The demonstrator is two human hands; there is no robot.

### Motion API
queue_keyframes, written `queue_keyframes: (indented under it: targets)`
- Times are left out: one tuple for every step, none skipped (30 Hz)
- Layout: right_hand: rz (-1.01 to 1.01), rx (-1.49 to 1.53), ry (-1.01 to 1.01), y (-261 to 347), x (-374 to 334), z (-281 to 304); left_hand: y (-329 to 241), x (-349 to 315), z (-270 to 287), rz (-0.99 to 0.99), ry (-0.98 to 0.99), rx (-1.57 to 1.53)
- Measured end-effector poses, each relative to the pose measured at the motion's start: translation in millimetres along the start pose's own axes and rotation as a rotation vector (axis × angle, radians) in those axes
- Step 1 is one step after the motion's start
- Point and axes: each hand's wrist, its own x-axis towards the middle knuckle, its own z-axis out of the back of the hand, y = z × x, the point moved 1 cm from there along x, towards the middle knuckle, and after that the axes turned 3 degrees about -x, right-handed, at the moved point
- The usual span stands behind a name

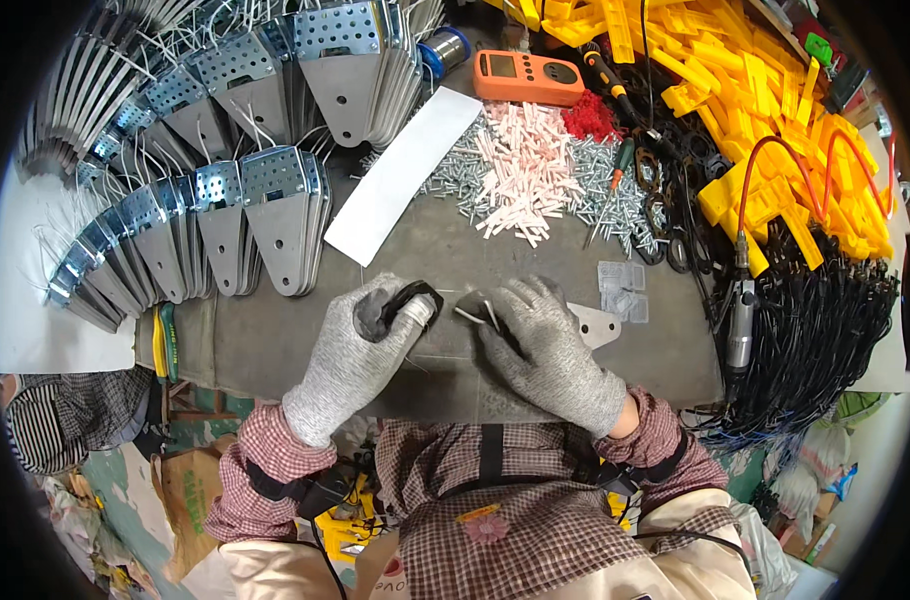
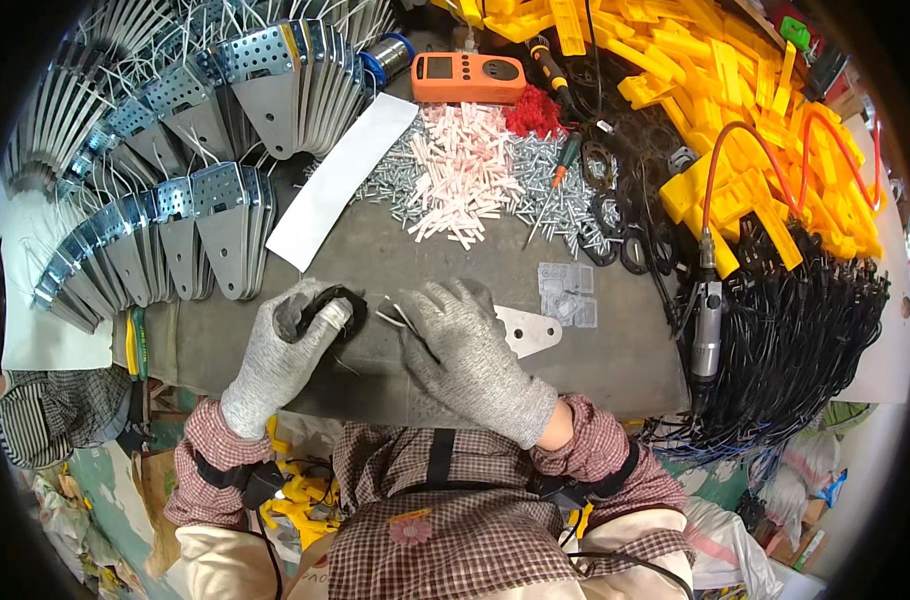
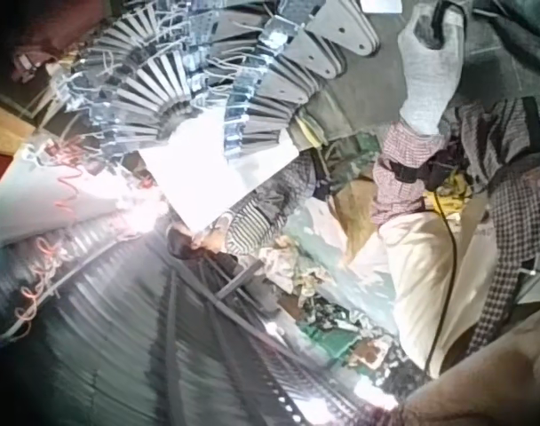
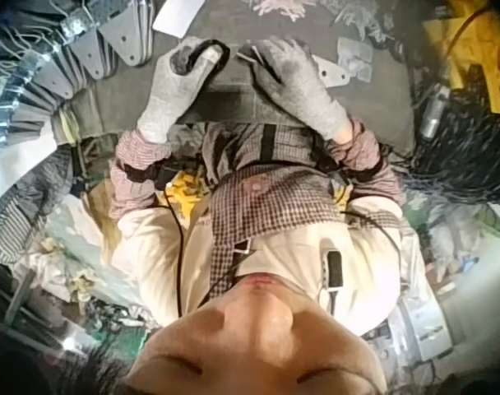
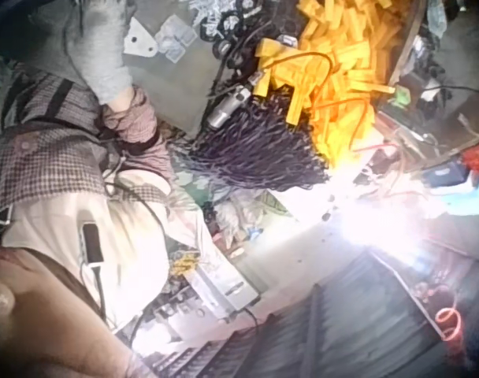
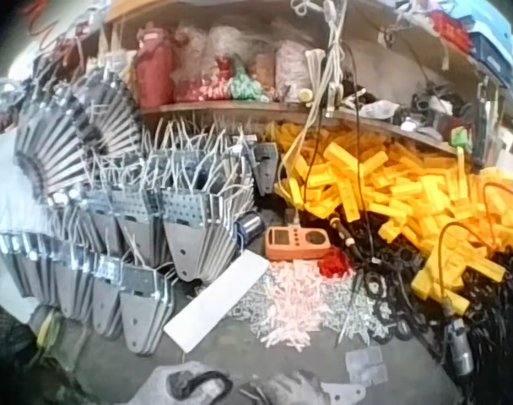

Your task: Assembling metal brackets with yellow plastic parts and electrical wiring using pneumatic and manual tools.

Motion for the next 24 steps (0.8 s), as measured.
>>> queue_keyframes:
  targets:
    - [0.03, 0.002, -0.016, -1, 0, 0, -3, -1, 0, 0.081, 0.055, -0.124]
    - [0.048, -0.06, -0.025, 1, -2, -2, -1, -3, -2, 0.093, 0.086, -0.274]
    - [0.067, -0.127, -0.032, 4, -3, -3, 3, -3, -5, 0.102, 0.118, -0.429]
    - [0.085, -0.194, -0.039, 7, -2, -4, 3, -3, -8, 0.111, 0.15, -0.584]
    - [0.093, -0.214, -0.008, 9, -1, -4, 0, -5, -6, 0.087, 0.168, -0.537]
    - [0.099, -0.232, 0.019, 12, 1, -4, 0, -7, -4, 0.068, 0.175, -0.507]
    - [0.106, -0.25, 0.046, 13, 3, -3, 1, -9, -3, 0.049, 0.181, -0.477]
    - [0.124, -0.258, 0.052, 13, 4, -3, 2, -11, -2, 0.031, 0.187, -0.446]
    - [0.141, -0.27, 0.057, 13, 5, -2, 3, -13, -3, 0.032, 0.206, -0.428]
    - [0.158, -0.281, 0.062, 12, 6, -1, 2, -16, -5, 0.028, 0.236, -0.436]
    - [0.16, -0.284, 0.072, 11, 5, 0, -2, -18, -7, 0.024, 0.265, -0.444]
    - [0.165, -0.286, 0.083, 10, 5, 0, -7, -20, -8, 0.022, 0.291, -0.452]
    - [0.169, -0.288, 0.094, 9, 4, 0, -18, -24, -8, 0.09, 0.342, -0.551]
    - [0.177, -0.284, 0.081, 8, 4, -1, -16, -24, -9, 0.078, 0.299, -0.467]
    - [0.185, -0.283, 0.067, 7, 4, -2, -10, -24, -10, 0.063, 0.257, -0.383]
    - [0.194, -0.279, 0.053, 8, 4, -3, -3, -25, -10, 0.049, 0.214, -0.298]
    - [0.189, -0.274, 0.056, 9, 5, -3, 8, -25, -9, -0.009, 0.226, -0.343]
    - [0.18, -0.269, 0.061, 9, 6, -5, 8, -24, -8, -0.008, 0.211, -0.307]
    - [0.172, -0.263, 0.066, 9, 6, -6, 6, -24, -6, -0.008, 0.196, -0.271]
    - [0.18, -0.262, 0.057, 10, 7, -6, 6, -23, -5, -0.008, 0.183, -0.235]
    - [0.193, -0.26, 0.048, 12, 7, -5, 10, -25, -4, -0.007, 0.162, -0.308]
    - [0.205, -0.257, 0.038, 14, 8, -5, 17, -26, -5, -0.006, 0.142, -0.379]
    - [0.198, -0.262, 0.052, 15, 9, -7, 20, -27, -5, -0.006, 0.125, -0.45]
    - [0.181, -0.282, 0.067, 13, 7, -5, 15, -23, -8, -0.082, 0.111, -0.291]
